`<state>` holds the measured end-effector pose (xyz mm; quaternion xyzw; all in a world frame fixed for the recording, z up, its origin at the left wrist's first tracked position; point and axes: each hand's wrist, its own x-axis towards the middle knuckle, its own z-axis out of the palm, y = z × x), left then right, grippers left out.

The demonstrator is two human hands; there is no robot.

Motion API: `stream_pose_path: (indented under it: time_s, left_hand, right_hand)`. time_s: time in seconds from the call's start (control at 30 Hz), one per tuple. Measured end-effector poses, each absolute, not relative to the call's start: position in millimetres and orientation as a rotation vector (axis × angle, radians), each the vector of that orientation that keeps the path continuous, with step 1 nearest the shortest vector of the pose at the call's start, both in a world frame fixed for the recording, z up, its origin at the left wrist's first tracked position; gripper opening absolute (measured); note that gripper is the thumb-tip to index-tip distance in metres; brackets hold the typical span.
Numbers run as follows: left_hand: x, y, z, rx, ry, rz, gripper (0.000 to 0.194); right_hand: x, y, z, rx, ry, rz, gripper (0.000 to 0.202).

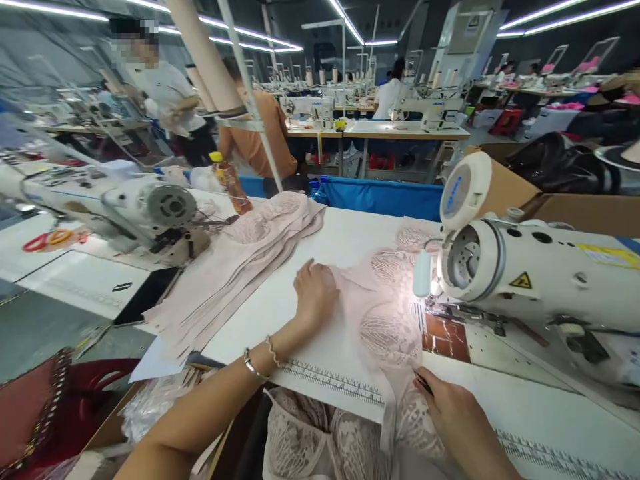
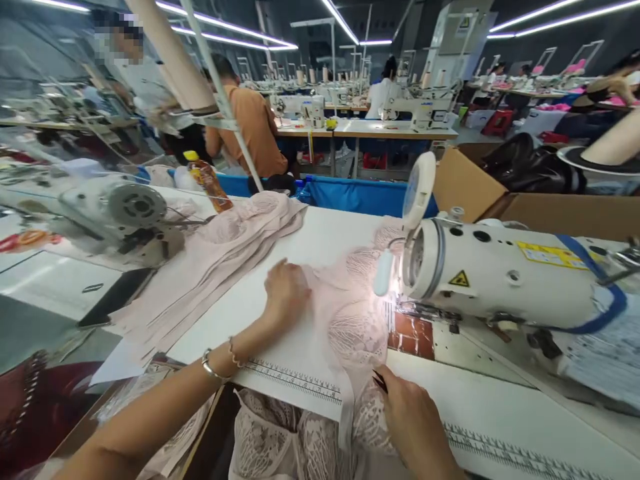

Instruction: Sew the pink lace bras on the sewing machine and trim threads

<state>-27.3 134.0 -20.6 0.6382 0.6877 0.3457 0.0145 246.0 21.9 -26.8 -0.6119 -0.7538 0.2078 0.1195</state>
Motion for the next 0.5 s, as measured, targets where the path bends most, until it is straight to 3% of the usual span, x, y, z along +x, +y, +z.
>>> stream_pose_path:
  time_s: [0.1, 0.2, 0.27, 0.33, 0.5]
  left_hand:
    - [-6, 125, -23, 2.329, 1.811, 1.141, 0.033]
    - [37, 103, -28, 2.787, 0.977, 0.857, 0.019]
    - [65, 92, -28, 2.932, 0.579, 0.556, 0.029]
    - [85, 90, -26, 2.968, 0.497, 0.352, 0.044]
    - [92, 114, -18, 2.965, 0.478, 0.301, 0.056]
  right_hand:
    - [251, 26, -6, -1.919, -2.368, 0.584, 0.036]
    - [267, 36, 24, -1.794, -2.524, 0.797, 0.023]
    - [285, 46, 42, -1.696, -2.607, 0.834, 0.014]
    - [303, 57, 52, -1.727, -2.653, 0.638, 0.017]
    - [312, 84, 35, -1.867, -2.366, 0.203, 0.024]
